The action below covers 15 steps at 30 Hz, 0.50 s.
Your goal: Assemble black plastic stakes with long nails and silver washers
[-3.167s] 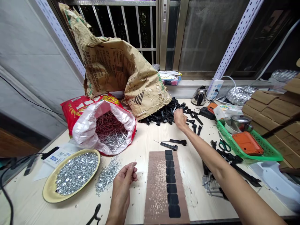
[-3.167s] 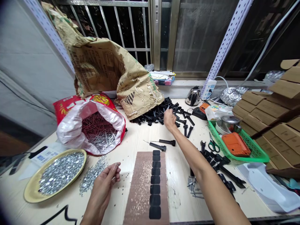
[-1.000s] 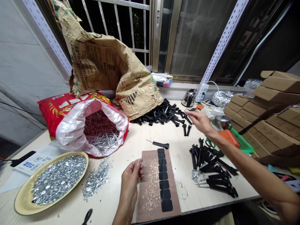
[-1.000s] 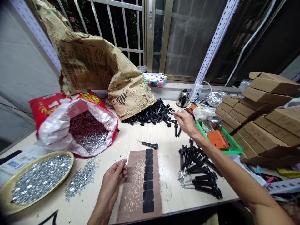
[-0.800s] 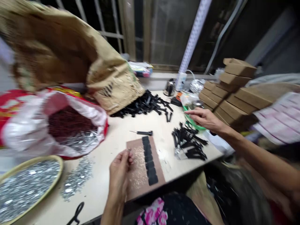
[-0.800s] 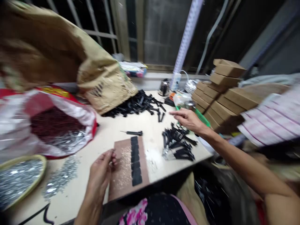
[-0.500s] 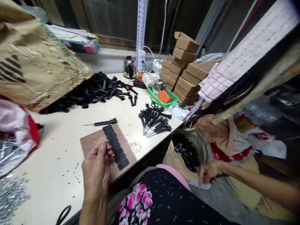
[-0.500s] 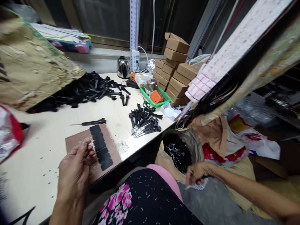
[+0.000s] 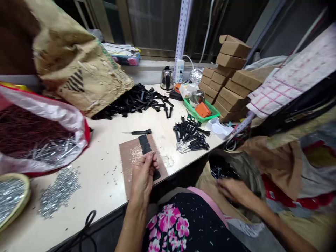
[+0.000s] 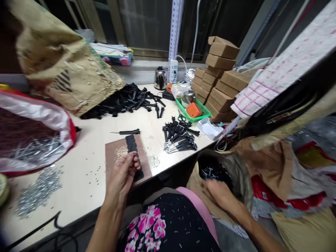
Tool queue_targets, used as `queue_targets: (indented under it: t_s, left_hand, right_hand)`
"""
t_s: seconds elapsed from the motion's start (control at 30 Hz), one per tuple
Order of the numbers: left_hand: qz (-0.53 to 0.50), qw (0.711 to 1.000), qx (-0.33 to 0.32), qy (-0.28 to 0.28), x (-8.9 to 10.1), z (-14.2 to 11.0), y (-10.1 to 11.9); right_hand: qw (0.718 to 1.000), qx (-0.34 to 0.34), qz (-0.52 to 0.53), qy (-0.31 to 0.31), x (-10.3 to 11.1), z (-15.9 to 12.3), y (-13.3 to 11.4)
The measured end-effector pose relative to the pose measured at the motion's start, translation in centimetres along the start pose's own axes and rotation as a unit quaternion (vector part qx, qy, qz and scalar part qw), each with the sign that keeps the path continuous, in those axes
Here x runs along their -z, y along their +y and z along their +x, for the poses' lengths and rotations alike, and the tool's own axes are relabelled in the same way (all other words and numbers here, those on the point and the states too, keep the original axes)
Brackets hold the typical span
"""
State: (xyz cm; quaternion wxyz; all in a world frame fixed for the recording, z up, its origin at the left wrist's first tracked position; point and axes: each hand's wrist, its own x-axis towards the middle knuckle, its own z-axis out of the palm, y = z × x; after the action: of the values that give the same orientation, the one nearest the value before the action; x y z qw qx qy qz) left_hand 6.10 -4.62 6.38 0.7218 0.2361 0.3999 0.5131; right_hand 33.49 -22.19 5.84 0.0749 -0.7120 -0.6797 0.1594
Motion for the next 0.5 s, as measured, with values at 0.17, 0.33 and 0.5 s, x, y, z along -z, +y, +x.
queue_targets:
  t_s: [0.17,0.33,0.5]
  left_hand:
    - [-0.071,0.996,0.047,-0.007,0.5,-1.5,1.0]
    - [-0.112,0.992,0.036,0.040,0.9,-2.4,1.9]
    - [-0.124,0.990,0.005,0.060,1.0,-2.5,2.2]
  right_hand:
    - [0.950,0.218,0.155,0.163,5.2,10.6,-8.6]
    - [0.911,0.340,0.209,0.103,2.6,15.1,-14.5]
    - [0.910,0.352,0.207,0.073,0.7,16.0,-15.4]
